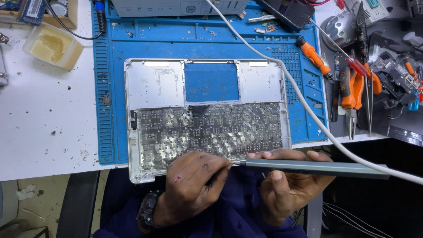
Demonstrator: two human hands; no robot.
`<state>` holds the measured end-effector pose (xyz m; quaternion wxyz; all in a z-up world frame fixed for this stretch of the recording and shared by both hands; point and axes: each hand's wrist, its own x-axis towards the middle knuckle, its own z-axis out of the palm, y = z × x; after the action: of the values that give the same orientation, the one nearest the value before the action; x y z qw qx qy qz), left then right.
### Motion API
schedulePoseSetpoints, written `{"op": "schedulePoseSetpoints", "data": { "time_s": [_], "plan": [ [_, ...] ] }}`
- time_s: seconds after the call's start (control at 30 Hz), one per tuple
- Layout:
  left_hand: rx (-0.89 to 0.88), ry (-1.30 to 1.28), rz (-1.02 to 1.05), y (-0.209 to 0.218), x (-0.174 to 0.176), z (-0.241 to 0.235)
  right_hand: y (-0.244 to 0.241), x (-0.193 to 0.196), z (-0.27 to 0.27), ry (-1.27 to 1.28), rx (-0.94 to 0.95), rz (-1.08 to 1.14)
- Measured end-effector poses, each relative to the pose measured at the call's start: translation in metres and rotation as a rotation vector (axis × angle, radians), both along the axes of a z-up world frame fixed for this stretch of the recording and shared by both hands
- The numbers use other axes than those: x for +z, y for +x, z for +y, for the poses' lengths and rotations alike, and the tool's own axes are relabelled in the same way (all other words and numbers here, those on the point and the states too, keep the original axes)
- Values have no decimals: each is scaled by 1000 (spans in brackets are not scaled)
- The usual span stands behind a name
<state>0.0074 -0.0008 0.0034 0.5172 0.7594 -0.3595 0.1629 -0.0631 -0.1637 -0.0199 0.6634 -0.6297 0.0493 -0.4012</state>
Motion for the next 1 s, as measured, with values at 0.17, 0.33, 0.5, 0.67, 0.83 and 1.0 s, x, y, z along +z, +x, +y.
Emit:
{"op": "schedulePoseSetpoints", "data": {
  "time_s": [0.17, 0.33, 0.5, 0.67, 0.83, 1.0],
  "plan": [
    [6, -10, 11, -1, -2, 0, 0, -2, -2, 60, -8, 5],
    [28, 16, 11, -2, -5, 0, 1, 2, -4, 41, 9, 42],
    [31, 107, -51, 0, 4, 7, -1, 0, -7, 57, -21, 56],
    [23, 384, -216, -2, -6, 13, 1, 2, -15, 28, -88, 13],
    [32, 335, -334, 1, -15, 4, -4, 1, -26, 49, -163, -13],
    [113, 250, -403, 2, -19, -17, -4, 2, -39, 13, -224, -47]
  ]
}}
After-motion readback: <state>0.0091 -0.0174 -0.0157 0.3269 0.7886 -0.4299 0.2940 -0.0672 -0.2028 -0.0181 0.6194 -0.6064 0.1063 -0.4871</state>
